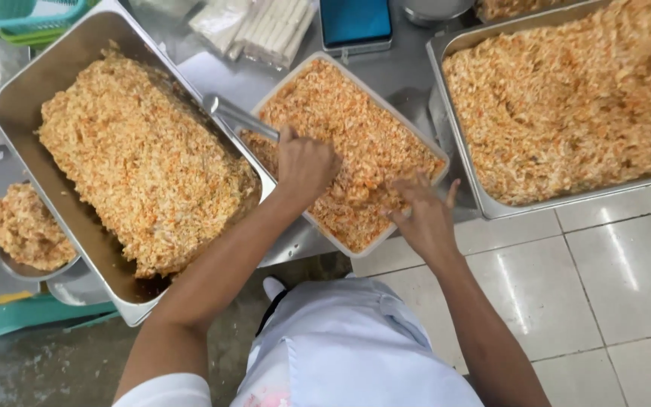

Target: Transferring and portioning a food mixture from large industrial trays into smaller containers and bowls using a ladle and hands.

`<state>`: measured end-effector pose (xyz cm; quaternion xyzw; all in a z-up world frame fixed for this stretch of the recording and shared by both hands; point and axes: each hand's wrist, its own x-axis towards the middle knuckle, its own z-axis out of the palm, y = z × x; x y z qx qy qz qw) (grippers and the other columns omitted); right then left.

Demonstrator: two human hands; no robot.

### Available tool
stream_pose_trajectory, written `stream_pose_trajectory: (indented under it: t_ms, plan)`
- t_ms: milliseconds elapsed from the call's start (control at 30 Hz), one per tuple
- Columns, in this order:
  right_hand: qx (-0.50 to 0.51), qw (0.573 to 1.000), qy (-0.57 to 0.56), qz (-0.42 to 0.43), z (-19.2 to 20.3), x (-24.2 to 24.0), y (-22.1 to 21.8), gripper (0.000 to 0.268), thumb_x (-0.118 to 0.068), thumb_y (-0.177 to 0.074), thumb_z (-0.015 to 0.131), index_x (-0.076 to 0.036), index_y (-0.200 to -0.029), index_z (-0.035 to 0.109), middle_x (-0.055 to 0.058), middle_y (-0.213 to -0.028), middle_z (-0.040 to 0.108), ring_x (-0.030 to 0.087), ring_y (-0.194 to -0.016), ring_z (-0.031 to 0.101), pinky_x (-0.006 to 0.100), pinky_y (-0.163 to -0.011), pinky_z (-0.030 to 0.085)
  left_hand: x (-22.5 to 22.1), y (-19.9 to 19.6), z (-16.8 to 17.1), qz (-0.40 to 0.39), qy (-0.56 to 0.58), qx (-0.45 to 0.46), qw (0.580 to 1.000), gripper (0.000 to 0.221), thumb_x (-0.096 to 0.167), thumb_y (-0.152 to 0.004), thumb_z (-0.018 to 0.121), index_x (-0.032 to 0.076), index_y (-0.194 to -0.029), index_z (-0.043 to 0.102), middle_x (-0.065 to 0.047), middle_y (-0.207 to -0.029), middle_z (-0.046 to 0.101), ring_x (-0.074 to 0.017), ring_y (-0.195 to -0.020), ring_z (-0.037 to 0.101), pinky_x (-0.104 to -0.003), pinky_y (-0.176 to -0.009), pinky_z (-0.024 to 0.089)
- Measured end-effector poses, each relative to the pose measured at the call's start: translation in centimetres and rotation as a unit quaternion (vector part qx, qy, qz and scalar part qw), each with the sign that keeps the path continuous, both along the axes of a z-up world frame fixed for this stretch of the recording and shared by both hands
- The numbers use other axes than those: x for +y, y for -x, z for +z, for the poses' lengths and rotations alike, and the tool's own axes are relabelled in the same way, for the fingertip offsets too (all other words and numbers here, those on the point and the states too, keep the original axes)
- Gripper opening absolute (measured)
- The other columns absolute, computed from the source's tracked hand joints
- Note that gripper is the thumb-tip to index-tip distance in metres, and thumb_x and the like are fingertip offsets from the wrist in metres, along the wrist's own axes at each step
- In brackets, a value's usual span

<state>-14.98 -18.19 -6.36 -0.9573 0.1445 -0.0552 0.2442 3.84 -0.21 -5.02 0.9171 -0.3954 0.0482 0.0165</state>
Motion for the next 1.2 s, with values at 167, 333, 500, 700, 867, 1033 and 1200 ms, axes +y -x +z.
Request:
stream_pose_trajectory:
  t_ms: [167,333,500,700,867,1033,1200]
  plan:
    - [0.000,1.000,0.000,0.007,0.7,0.2,0.0,0.061,-0.022,-0.078,0.084,-0.014,-0.136,0.067,0.006,-0.130,0.071,0.028,-0.143,0.049,0.072,-0.120,-0.007,-1.0,0.7,-0.9,0.046,-0.031,0.118,0.991,0.036,0.046,-0.088,0.061,0.017,-0.078,0.079,-0.008,-0.072,0.076,-0.0317,-0.079,0.076,-0.046,-0.085,0.031]
    - [-0.138,0.987,0.066,0.049,-0.6,-2.3,-1.6,0.058,-0.015,-0.079,0.080,-0.005,-0.135,0.066,0.016,-0.125,0.073,0.031,-0.125,0.065,0.066,-0.123,0.015,-1.3,0.7,6.2,0.069,0.046,0.178,0.981,0.046,0.050,-0.092,0.056,0.013,-0.081,0.081,-0.015,-0.077,0.077,-0.0383,-0.086,0.077,-0.049,-0.086,0.038]
    - [-0.210,0.964,-0.160,0.017,8.6,0.3,-1.8,0.066,-0.016,-0.093,0.075,-0.003,-0.152,0.048,0.024,-0.146,0.056,0.043,-0.134,0.052,0.056,-0.121,0.027,-1.0,-2.2,6.5,0.077,0.121,0.156,0.977,0.039,0.050,-0.088,0.057,0.020,-0.076,0.079,-0.008,-0.072,0.076,-0.0376,-0.083,0.076,-0.050,-0.088,0.034]
    - [-0.261,0.919,-0.292,0.040,8.0,2.6,-2.8,0.051,-0.014,-0.114,0.046,0.003,-0.159,0.031,0.031,-0.158,0.036,0.052,-0.141,0.039,0.062,-0.115,0.034,1.4,-4.4,8.0,0.107,0.144,0.184,0.966,0.038,0.051,-0.087,0.052,0.027,-0.077,0.079,-0.006,-0.083,0.078,-0.0355,-0.094,0.076,-0.053,-0.089,0.035]
    - [-0.210,0.949,-0.229,0.045,4.6,3.2,-4.8,0.049,-0.018,-0.114,0.048,0.005,-0.157,0.038,0.032,-0.145,0.052,0.032,-0.133,0.052,0.041,-0.109,0.040,8.2,-4.8,12.4,0.116,0.165,0.263,0.943,0.050,0.042,-0.097,0.045,0.026,-0.062,0.077,0.005,-0.062,0.063,-0.0209,-0.068,0.062,-0.055,-0.100,0.033]
    - [-0.203,0.973,-0.099,0.038,5.3,9.1,-6.0,0.047,-0.005,-0.114,0.055,0.023,-0.151,0.045,0.040,-0.159,0.034,0.042,-0.150,0.032,0.049,-0.119,0.026,16.5,-7.4,12.9,0.154,0.190,0.244,0.938,0.058,0.045,-0.102,0.056,0.023,-0.054,0.031,0.009,-0.049,0.031,-0.0142,-0.048,0.037,-0.039,-0.092,0.039]
    - [-0.249,0.954,-0.069,0.150,11.7,23.9,-9.3,0.043,0.007,-0.112,0.053,0.017,-0.153,0.045,0.041,-0.161,0.035,0.050,-0.150,0.036,0.058,-0.120,0.035,32.1,-10.4,14.9,0.200,0.205,0.217,0.933,0.052,0.045,-0.101,0.059,0.023,-0.056,0.046,0.011,-0.051,0.043,-0.0105,-0.052,0.051,-0.057,-0.108,0.035]
